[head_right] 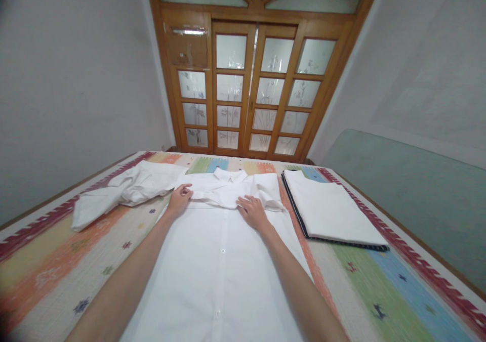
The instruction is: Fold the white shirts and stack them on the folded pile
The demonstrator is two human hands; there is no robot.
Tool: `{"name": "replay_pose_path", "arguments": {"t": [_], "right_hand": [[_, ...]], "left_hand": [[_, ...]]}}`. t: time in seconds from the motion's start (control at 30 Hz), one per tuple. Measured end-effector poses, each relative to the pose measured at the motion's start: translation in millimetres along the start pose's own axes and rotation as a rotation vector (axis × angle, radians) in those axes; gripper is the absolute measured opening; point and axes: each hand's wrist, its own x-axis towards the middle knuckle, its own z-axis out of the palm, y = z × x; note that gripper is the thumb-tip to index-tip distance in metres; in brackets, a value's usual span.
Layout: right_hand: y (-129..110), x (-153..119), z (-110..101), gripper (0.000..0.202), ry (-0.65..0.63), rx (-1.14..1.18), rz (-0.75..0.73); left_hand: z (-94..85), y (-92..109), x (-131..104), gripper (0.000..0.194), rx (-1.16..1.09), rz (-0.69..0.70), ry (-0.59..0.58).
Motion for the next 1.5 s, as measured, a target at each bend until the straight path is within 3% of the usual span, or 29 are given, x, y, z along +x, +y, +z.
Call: {"name": "replay_pose_path", "arguments": {"t": [0.13, 0.33, 0.47, 0.53, 0.63, 0.87, 1.1, 1.27, 1.4, 1.5], "right_hand": [[-2.5, -0.1, -1.6, 0.036, 0.053, -0.059, 0.016], [16.7, -11.8, -15.4, 0.047, 0.19, -0.222, 0.108], [27.7, -19.0, -23.4, 0.052, 0.244, -0.316, 0.14], [32.3, -21.9, -26.6, 0.053, 0.245, -0.371, 0.165], [40.6, -25.3, -32.9, 0.048, 0.234, -0.437, 0.239], [65.3, -29.7, -57.5, 0.031, 0.126, -0.519, 0.395], [76.9, -35.6, -66.8, 0.022, 0.145, -0.543, 0.474], [76.8, -35.6, -61.2, 0.022, 0.156, -0.572, 0.454], [80.9, -35.0, -61.8, 0.021, 0.094, -0.602, 0.463], [85.2, -36.3, -63.9, 0.022, 0.082, -0.605, 0.457]], "left_hand": [[-2.5, -2.1, 2.5, 0.042, -0.023, -0.041, 0.009], [3.9, -0.1, 5.0, 0.052, 0.03, -0.162, -0.021], [8.5, 4.8, 3.1, 0.04, 0.031, -0.179, -0.096], [11.9, 7.4, 1.5, 0.038, 0.003, -0.18, -0.108], [17.6, 9.8, -0.3, 0.048, -0.06, -0.215, -0.066], [28.0, 11.3, 1.8, 0.056, -0.346, -0.39, -0.034], [28.8, 20.2, 0.0, 0.06, -0.526, -0.466, -0.126], [22.1, 31.0, -0.2, 0.087, -0.545, -0.418, -0.205], [16.4, 32.8, 1.6, 0.062, -0.348, -0.352, -0.301], [14.1, 31.3, 2.9, 0.038, -0.288, -0.323, -0.292]]}}
